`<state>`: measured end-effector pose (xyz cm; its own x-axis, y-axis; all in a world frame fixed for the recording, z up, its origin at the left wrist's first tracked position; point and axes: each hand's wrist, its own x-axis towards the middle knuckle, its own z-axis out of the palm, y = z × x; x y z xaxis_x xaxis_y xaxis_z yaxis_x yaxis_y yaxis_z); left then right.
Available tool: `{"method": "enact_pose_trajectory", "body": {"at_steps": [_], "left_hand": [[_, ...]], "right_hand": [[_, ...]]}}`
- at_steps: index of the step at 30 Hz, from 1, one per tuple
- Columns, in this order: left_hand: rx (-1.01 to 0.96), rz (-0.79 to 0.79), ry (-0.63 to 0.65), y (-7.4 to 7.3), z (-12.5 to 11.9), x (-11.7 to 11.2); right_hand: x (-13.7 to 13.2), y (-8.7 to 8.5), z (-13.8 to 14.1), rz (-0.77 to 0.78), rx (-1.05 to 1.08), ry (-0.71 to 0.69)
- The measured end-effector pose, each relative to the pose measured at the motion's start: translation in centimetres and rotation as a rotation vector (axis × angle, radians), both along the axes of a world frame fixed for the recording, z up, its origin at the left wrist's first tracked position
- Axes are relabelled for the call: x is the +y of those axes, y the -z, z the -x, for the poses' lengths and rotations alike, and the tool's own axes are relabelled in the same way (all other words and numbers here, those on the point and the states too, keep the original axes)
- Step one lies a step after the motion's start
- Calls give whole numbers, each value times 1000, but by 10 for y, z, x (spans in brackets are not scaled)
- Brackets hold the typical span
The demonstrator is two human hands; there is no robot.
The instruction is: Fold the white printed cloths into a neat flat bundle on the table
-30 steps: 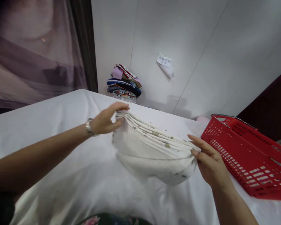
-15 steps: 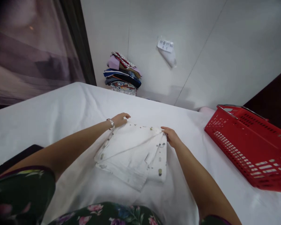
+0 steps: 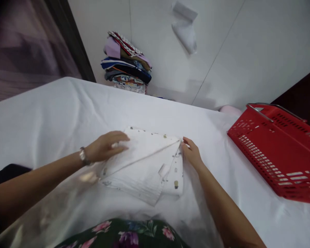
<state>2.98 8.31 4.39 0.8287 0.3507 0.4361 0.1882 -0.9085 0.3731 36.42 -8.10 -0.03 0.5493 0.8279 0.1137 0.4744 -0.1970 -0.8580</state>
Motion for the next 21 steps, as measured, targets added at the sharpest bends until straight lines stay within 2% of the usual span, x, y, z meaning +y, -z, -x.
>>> {"method": "enact_pose_trajectory", "body": {"at_steps": [2,4,6,8,11,15,19,21], "left_hand": [[48,-15,134,-3,19,-31],[117,3,223,1,33,-57],[163,-1,226,10,40,-72],[179,-21,179,20,42,-79],[188,-53,123,27,38,-79],[207,-18,121,24,33,-78],[140,174,82,14,31,-77],[94,334,-49,10,28,-72]], "right_hand": [[-20,0,7,-72,-266,-141],[-36,-2,16,-94,-443,-326],[-46,-5,24,-95,-583,-488],[-48,-8,31,-94,-712,-590],[-39,-11,36,-86,-845,-658],[-26,-11,37,-59,-901,-704],[-23,-15,40,-114,-744,-689],[-17,-20,43,-112,-619,-641]]}}
